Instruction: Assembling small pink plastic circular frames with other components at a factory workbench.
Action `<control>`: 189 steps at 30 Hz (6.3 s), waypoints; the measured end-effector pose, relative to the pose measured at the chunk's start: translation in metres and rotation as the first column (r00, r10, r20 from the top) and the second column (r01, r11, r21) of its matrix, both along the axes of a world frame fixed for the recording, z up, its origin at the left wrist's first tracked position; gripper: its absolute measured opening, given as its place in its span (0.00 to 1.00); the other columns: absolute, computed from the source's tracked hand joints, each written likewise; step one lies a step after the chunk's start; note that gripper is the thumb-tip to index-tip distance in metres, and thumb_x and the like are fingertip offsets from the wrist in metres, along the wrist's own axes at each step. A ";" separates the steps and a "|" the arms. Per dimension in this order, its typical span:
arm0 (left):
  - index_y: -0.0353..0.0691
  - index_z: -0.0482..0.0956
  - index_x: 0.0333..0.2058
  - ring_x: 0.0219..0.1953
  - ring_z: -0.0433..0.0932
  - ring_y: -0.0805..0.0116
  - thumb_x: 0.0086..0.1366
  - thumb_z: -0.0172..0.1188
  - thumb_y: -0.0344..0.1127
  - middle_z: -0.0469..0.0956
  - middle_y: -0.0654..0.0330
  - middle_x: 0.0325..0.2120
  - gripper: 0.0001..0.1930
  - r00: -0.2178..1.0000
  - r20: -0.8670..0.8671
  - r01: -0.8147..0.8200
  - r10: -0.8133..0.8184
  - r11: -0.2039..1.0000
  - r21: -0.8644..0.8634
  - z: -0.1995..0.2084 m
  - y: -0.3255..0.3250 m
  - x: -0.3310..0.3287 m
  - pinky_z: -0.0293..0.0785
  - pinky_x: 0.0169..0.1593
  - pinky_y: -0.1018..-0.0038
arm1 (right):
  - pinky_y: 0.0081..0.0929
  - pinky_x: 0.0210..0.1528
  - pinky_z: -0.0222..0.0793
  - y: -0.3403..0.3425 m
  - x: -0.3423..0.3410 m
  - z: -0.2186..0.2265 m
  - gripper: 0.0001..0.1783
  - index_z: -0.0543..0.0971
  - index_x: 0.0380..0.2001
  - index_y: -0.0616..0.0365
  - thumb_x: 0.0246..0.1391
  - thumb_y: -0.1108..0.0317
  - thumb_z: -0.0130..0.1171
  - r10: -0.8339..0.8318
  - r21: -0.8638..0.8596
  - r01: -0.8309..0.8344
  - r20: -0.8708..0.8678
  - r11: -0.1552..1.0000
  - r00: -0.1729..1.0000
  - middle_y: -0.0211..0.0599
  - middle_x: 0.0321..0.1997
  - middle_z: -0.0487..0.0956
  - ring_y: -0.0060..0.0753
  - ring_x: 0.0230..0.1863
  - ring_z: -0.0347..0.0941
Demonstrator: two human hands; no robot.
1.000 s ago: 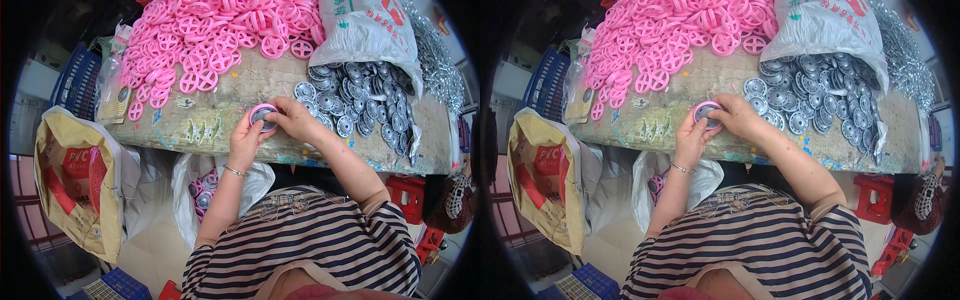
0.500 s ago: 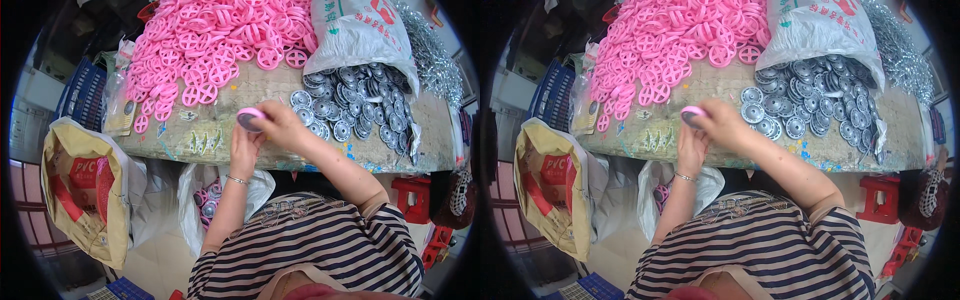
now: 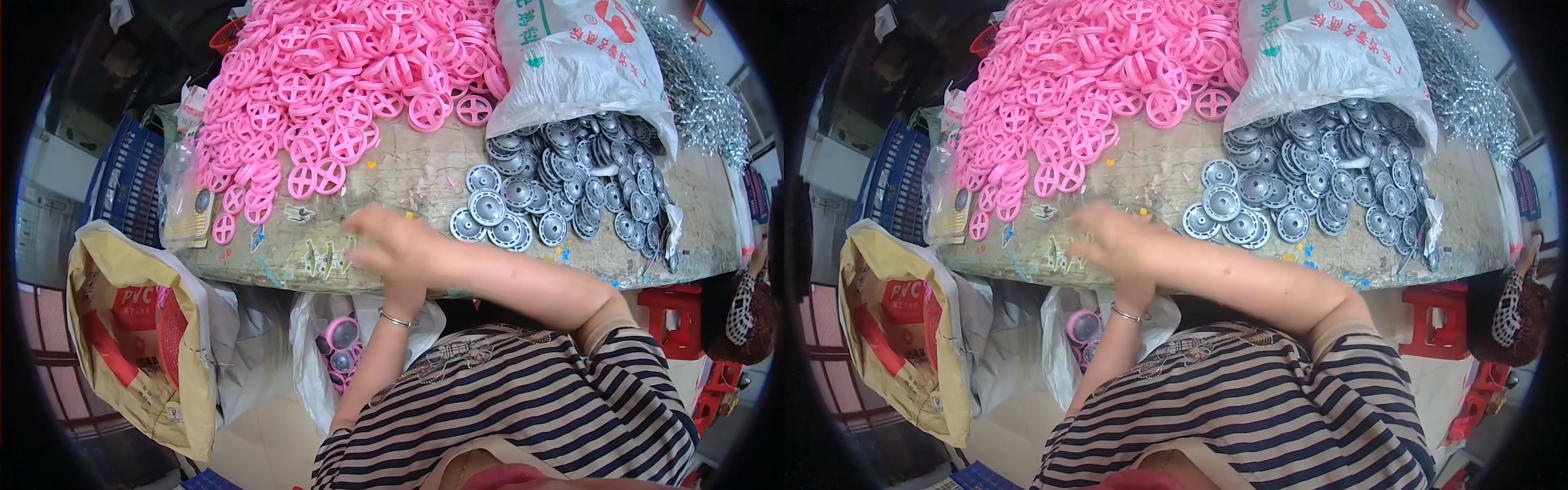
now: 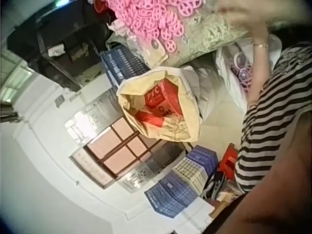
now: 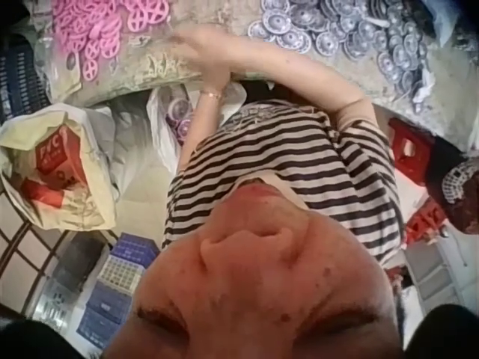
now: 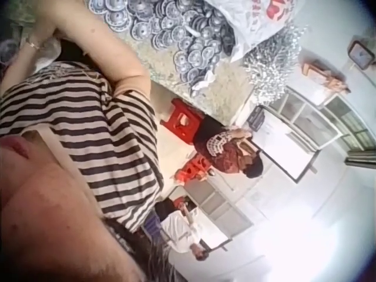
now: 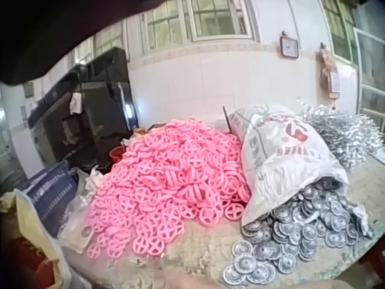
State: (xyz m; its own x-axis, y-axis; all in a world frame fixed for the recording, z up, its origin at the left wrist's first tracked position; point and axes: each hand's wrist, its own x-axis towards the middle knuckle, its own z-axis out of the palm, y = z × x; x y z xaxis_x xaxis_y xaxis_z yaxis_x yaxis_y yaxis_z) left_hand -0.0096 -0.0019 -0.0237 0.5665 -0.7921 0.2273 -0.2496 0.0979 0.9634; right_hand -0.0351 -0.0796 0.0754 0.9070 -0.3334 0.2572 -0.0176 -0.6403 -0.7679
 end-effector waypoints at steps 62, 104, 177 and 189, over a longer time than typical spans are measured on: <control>0.34 0.65 0.50 0.40 0.80 0.62 0.71 0.43 0.40 0.76 0.54 0.43 0.16 0.615 -0.780 -0.052 -0.112 0.982 -0.182 0.035 -0.001 0.013 0.79 0.38 0.77 | 0.36 0.54 0.69 -0.038 -0.064 -0.017 0.24 0.75 0.49 0.58 0.43 0.78 0.53 -0.070 -0.368 0.115 0.133 0.923 0.989 0.44 0.53 0.73 0.48 0.54 0.70; 0.38 0.65 0.55 0.26 0.69 0.83 0.70 0.46 0.39 0.74 0.65 0.34 0.18 0.723 -0.689 -0.257 0.043 0.943 -0.211 0.041 -0.011 -0.009 0.64 0.26 0.87 | 0.17 0.40 0.70 -0.043 -0.073 -0.017 0.14 0.73 0.45 0.63 0.56 0.70 0.57 -0.170 0.452 0.188 -0.081 0.872 0.982 0.31 0.35 0.77 0.17 0.37 0.71; 0.36 0.60 0.59 0.47 0.75 0.66 0.69 0.45 0.29 0.69 0.54 0.50 0.21 0.678 -0.721 -0.010 -0.143 0.979 -0.203 0.036 0.004 0.011 0.79 0.48 0.68 | 0.19 0.34 0.66 -0.058 -0.045 -0.028 0.12 0.78 0.38 0.61 0.48 0.71 0.63 -0.051 0.254 0.101 -0.197 0.962 0.979 0.28 0.30 0.75 0.18 0.30 0.68; 0.38 0.55 0.61 0.54 0.70 0.60 0.72 0.41 0.39 0.66 0.52 0.54 0.22 0.971 -0.233 -0.084 0.055 0.990 -0.116 0.028 0.005 0.006 0.68 0.58 0.63 | 0.25 0.43 0.69 -0.018 -0.035 0.016 0.14 0.76 0.42 0.63 0.55 0.66 0.58 0.045 0.355 -0.044 0.006 0.934 0.999 0.37 0.37 0.76 0.28 0.40 0.73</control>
